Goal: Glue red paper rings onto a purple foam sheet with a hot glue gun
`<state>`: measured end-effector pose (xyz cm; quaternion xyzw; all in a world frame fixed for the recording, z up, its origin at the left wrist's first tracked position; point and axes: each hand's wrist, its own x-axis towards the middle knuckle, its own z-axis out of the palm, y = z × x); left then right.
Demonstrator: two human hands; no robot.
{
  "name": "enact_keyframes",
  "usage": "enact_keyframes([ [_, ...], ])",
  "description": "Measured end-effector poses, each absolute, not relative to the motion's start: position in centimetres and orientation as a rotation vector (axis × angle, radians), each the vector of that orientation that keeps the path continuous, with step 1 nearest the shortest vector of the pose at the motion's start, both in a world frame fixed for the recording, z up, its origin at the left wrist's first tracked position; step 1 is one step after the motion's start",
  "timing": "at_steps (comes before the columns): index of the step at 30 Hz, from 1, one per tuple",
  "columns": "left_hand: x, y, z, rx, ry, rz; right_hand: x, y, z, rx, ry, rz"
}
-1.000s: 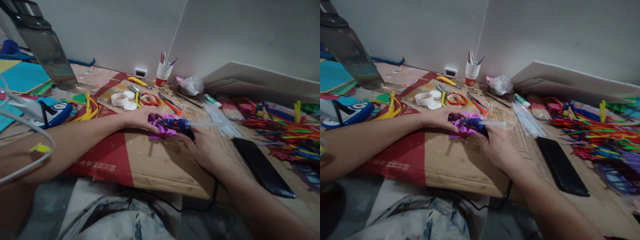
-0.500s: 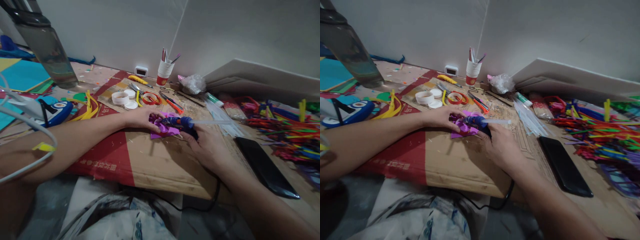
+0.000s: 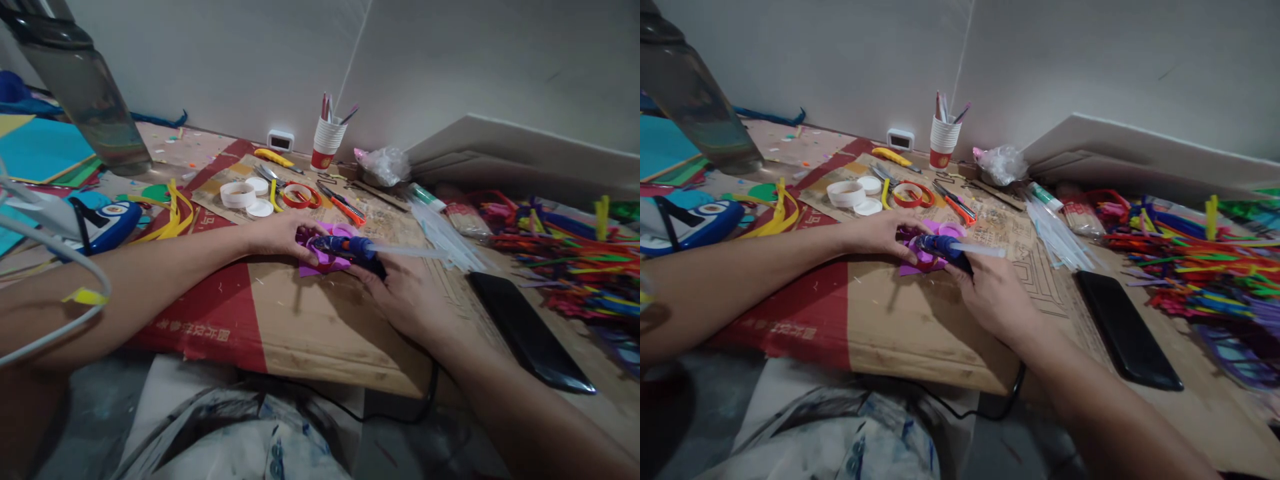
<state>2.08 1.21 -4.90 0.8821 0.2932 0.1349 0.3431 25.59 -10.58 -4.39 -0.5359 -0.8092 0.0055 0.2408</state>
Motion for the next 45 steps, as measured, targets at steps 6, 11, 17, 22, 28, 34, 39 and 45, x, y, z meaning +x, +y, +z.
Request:
enact_keyframes([
  [6, 2.03, 1.34, -4.94, 2.287, 0.732, 0.355, 25.58, -10.66, -4.23, -1.455, -2.212, 0.067],
  [11, 2.02, 1.39, -5.04, 2.288, 0.732, 0.363, 25.67, -10.44, -4.31, -1.479, -2.225, 0.065],
  [17, 2.06, 1.24, -4.94, 2.314, 0.722, 0.362, 25.68, -10.36, -4.49, -1.451, -2.213, 0.049],
  [22, 2.07, 1.23, -4.97, 2.328, 0.767, 0.363, 25.78, -10.46, -4.33, -1.460, -2.222, -0.005],
  [28, 2.07, 1.21, -5.06, 2.333, 0.759, 0.372, 25.81, -10.41, -4.47, -1.508, -2.220, -0.036],
  [34, 2.07, 1.23, -4.88, 2.323, 0.756, 0.364, 25.87, -10.23, -4.35, -1.478, -2.233, 0.119],
  [39, 2.07, 1.20, -5.04, 2.309, 0.751, 0.374, 26.20, -10.45, -3.93, -1.529, -2.210, 0.091],
  [45, 2.05, 1.13, -5.10, 2.328, 0.794, 0.367, 26.01, -10.68, -3.53, -1.515, -2.211, 0.028],
])
